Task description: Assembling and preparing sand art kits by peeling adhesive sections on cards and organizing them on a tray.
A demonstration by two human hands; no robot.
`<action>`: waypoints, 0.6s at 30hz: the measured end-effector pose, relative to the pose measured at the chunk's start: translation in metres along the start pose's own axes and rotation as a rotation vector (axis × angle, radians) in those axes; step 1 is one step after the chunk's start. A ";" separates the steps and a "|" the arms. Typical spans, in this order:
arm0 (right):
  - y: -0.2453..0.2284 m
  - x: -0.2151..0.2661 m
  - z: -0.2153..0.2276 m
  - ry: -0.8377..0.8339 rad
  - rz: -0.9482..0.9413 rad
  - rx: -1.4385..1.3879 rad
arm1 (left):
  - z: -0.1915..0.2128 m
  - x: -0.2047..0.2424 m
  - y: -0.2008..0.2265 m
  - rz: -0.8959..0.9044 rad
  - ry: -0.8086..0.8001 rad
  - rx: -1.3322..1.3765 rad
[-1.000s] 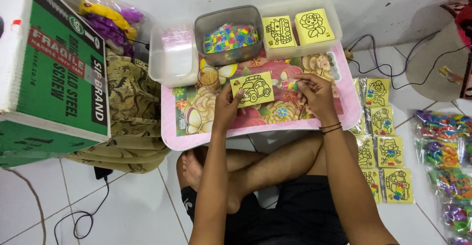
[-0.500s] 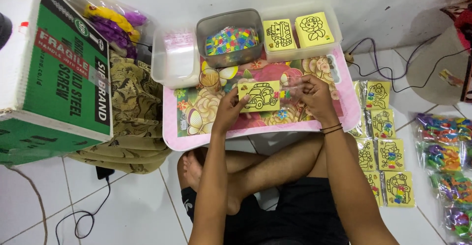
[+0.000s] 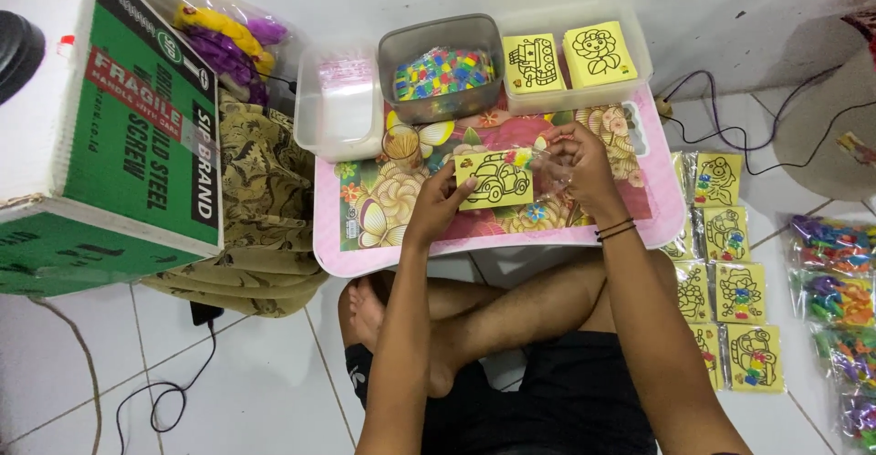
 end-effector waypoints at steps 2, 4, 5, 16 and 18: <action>0.006 -0.008 -0.002 0.001 0.014 0.048 | 0.006 0.000 -0.009 0.002 0.001 -0.003; 0.008 -0.012 -0.005 0.000 0.028 0.097 | 0.010 -0.001 -0.018 0.005 0.003 -0.005; 0.007 -0.012 -0.008 -0.001 0.031 0.135 | 0.011 -0.002 -0.022 0.006 -0.002 -0.006; -0.007 -0.008 -0.033 -0.281 -0.006 0.281 | 0.013 -0.003 -0.024 0.035 0.028 -0.050; -0.001 -0.017 -0.027 -0.316 0.014 0.309 | 0.011 -0.002 -0.016 0.036 0.040 -0.027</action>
Point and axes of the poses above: each hand's wrist, its own x-axis away from the middle knuckle, its own z-axis out of the back of the hand, y = z × x, the point moved 8 cm from there along -x, towards the middle knuckle, and after that the axes turned 2 degrees about y, right-handed, at the moved point
